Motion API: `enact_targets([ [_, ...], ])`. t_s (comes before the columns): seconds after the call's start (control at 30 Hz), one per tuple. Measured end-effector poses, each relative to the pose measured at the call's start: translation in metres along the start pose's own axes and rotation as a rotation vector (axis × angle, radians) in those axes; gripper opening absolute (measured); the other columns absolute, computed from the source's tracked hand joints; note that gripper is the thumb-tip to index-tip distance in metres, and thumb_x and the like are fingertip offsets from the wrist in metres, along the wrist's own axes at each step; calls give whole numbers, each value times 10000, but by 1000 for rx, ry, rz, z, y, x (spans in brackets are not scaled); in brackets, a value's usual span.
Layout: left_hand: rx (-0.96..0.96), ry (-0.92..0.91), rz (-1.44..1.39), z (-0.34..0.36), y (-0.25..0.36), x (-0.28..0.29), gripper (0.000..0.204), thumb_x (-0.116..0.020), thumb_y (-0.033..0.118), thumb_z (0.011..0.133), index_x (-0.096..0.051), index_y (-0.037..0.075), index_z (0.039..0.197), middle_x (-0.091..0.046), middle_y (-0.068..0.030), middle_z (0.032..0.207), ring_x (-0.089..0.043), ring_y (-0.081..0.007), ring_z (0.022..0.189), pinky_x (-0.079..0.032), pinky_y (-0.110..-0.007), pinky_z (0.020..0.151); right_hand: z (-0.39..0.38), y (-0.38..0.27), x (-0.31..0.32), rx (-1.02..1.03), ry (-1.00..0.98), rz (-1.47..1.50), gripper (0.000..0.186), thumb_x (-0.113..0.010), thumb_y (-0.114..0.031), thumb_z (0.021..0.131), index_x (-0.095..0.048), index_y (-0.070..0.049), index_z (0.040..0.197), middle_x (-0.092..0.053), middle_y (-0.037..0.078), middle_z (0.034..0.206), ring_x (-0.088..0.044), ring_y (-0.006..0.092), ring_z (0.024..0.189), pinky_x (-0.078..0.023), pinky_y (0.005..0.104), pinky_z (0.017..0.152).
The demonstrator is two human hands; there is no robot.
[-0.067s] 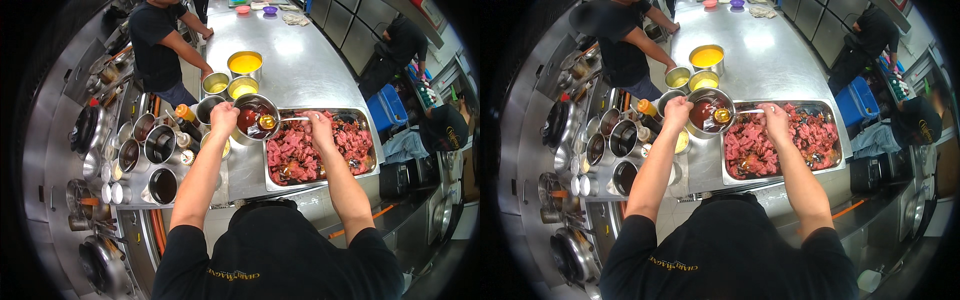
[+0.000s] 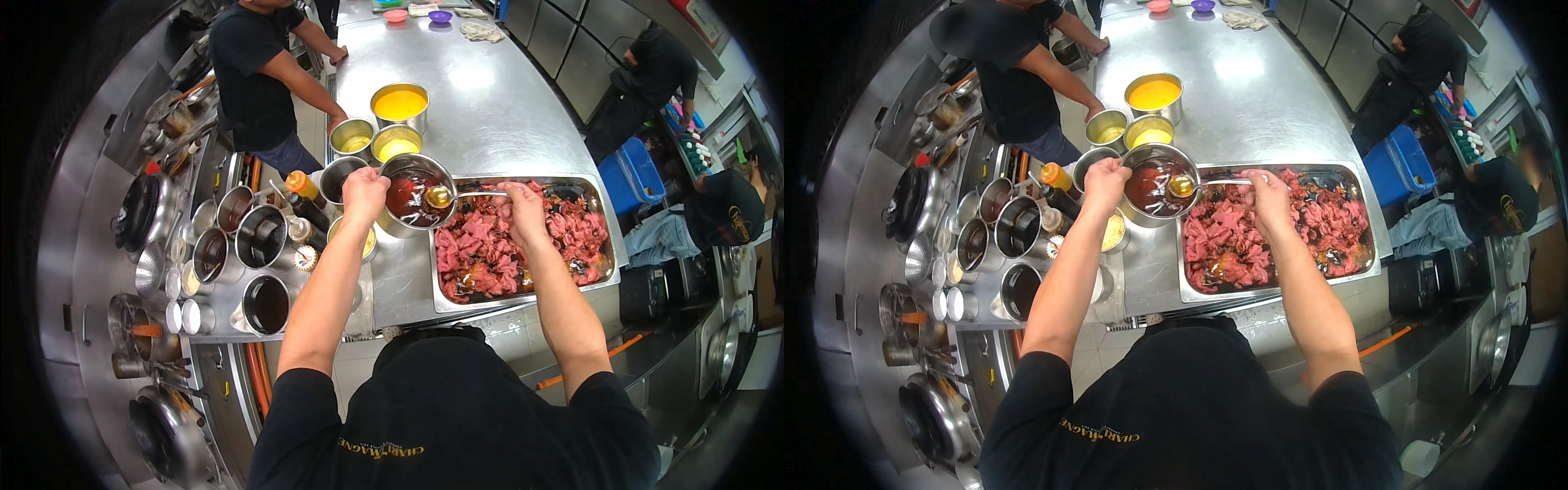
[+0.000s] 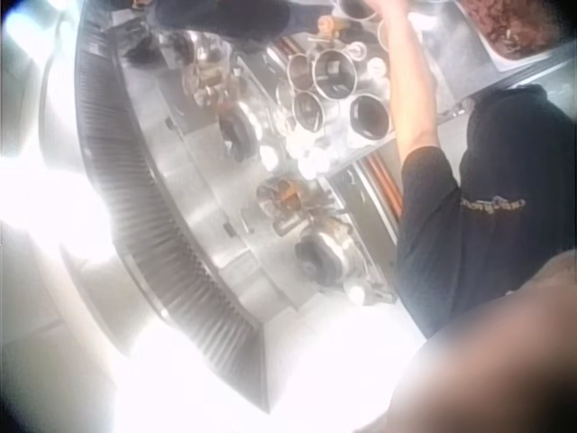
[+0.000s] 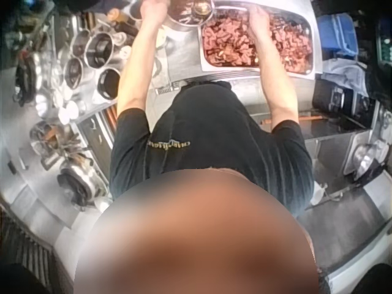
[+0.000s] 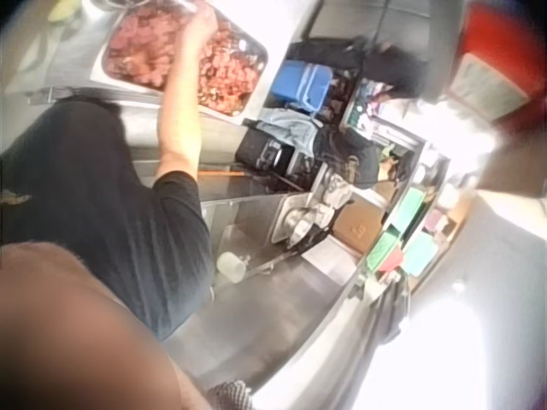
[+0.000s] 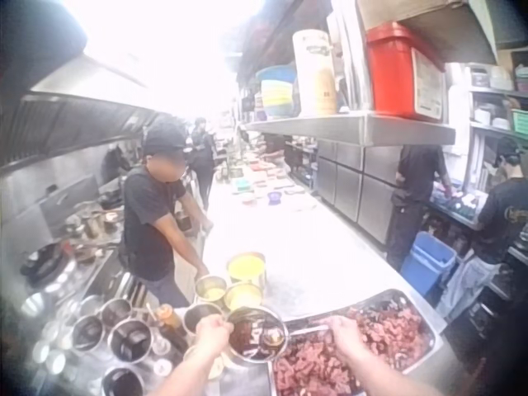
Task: The person pours red and dark sauces from metal containers into a large tray of raw meat using a ladle. They then open a box of baking soda and sprinkle the powder over the meat with a spoon. The person works in a commercial kitchen with other staff visible in the background.
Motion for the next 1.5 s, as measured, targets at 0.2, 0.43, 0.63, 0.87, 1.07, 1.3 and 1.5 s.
enact_targets([
  [0.2, -44, 6, -7, -1, 1, 5, 140, -686, 86, 784, -608, 12, 696, -599, -12, 668, -522, -112, 634, -451, -301, 640, 11, -12, 52, 87, 74, -29, 174, -594, -203, 1018, -685, -67, 1078, -671, 10, 765, -476, 35, 535, -358, 188, 466],
  [0.43, -43, 19, -69, 0, -4, 2, 110, -684, 79, 793, -634, 3, 731, -621, -9, 692, -537, -109, 652, -454, -298, 654, -9, -51, 24, 438, -15, -340, 223, -602, -201, 1021, -713, -49, 1141, -718, 21, 863, -500, 23, 606, -409, 193, 550],
  [0.63, -38, 5, -18, -3, 3, -2, 94, -683, 73, 801, -701, -8, 844, -651, -12, 726, -567, -107, 681, -464, -298, 678, -11, -27, -15, 345, -109, -407, 202, -594, -200, 1017, -712, -50, 1084, -690, 12, 799, -494, 19, 581, -381, 192, 499],
  [0.87, 4, 24, -124, -4, -14, -1, 81, -687, 62, 824, -697, -7, 866, -648, -2, 742, -556, -102, 664, -455, -289, 649, 6, -8, 18, -42, 10, 92, 146, -569, -160, 1002, -670, -60, 1032, -667, 26, 735, -485, 50, 505, -340, 187, 446],
  [1.07, 131, 54, -310, -26, -22, 12, 80, -687, 63, 786, -648, 18, 733, -612, 14, 680, -521, -95, 630, -436, -291, 615, 27, -11, 62, 84, -3, -24, 188, -594, -206, 1019, -677, -53, 1092, -676, 27, 767, -486, 37, 539, -352, 187, 461],
  [1.3, 180, 127, -535, -68, -20, 66, 111, -690, 21, 802, -630, 44, 712, -601, 8, 689, -505, -95, 614, -393, -281, 563, 7, -38, 60, 433, -14, -434, 295, -576, -227, 1042, -678, -30, 1236, -735, 51, 963, -509, 24, 652, -409, 185, 566],
  [1.5, 146, 230, -515, -95, -13, 154, 91, -719, 35, 798, -651, 27, 739, -616, -8, 704, -521, -103, 623, -418, -278, 581, -13, -24, 87, 611, 127, -556, 292, -575, -222, 1041, -680, -9, 1210, -690, 9, 901, -498, 23, 673, -383, 191, 567],
])
Point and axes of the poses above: each hand's wrist, its own z-axis towards the middle knuckle, its own x-axis out of the back of the hand, y = z × x, the point moved 4 cm from there along z, towards the middle knuckle
